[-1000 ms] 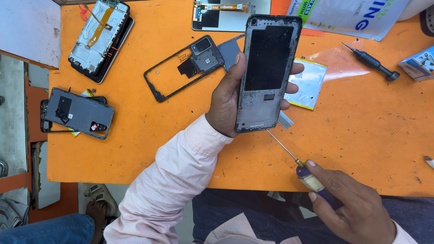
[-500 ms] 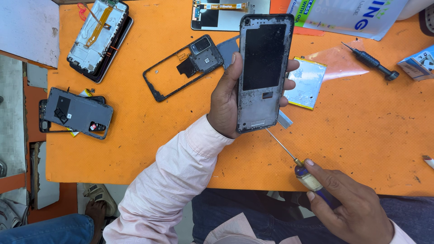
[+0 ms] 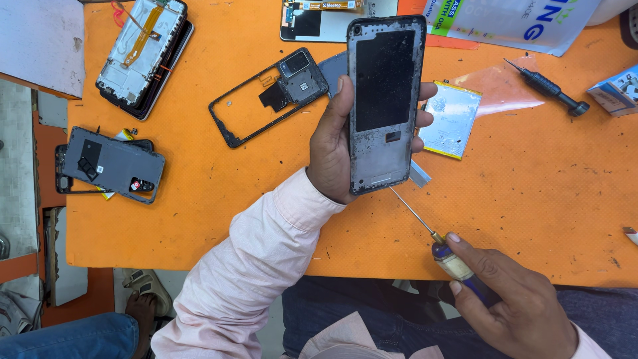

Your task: The person uses a pry tool and a screwdriver to disassemble a mobile phone, removing the battery and internal components while at a repair bench.

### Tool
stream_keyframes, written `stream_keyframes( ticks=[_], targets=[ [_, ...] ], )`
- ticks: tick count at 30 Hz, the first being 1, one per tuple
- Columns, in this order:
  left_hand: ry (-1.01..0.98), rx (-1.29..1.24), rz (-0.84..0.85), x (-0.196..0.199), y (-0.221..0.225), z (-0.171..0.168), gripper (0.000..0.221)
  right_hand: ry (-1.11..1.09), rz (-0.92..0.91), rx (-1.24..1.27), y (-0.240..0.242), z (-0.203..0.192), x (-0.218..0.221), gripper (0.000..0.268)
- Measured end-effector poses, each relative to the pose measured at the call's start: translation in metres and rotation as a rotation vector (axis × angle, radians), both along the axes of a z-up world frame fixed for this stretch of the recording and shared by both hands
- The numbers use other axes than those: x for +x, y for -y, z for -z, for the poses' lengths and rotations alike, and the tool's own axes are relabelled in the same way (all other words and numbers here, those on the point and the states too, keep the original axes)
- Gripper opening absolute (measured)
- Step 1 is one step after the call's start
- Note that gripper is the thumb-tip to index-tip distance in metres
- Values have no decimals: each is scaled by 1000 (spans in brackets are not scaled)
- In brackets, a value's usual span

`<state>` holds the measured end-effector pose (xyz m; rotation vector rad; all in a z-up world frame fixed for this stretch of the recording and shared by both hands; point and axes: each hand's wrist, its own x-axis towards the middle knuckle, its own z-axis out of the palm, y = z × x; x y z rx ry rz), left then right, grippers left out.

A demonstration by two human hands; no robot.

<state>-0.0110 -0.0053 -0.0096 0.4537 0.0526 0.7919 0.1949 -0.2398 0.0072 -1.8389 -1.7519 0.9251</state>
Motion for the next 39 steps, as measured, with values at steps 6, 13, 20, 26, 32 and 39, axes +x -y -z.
stream_keyframes(
  ticks=[6, 13, 20, 26, 32, 39],
  targets=[
    [-19, 8, -11, 1, 1, 0, 70, 17, -28, 1, 0, 2, 0, 72],
    [-32, -10, -3, 2, -1, 3, 76, -23, -23, 90, -9, -14, -7, 70],
    [-97, 8, -28, 3, 1, -6, 82, -137, -123, 179, -17, -27, -9, 72],
    [-146, 17, -53, 9, 5, -11, 80, -151, -171, 195, -13, -26, -8, 73],
    [-242, 16, -26, 14, 8, -11, 81, -152, -186, 140, -13, -26, -8, 68],
    [-370, -40, -6, 19, 5, -5, 72, 50, 36, 527, -20, -39, 13, 65]
  ],
)
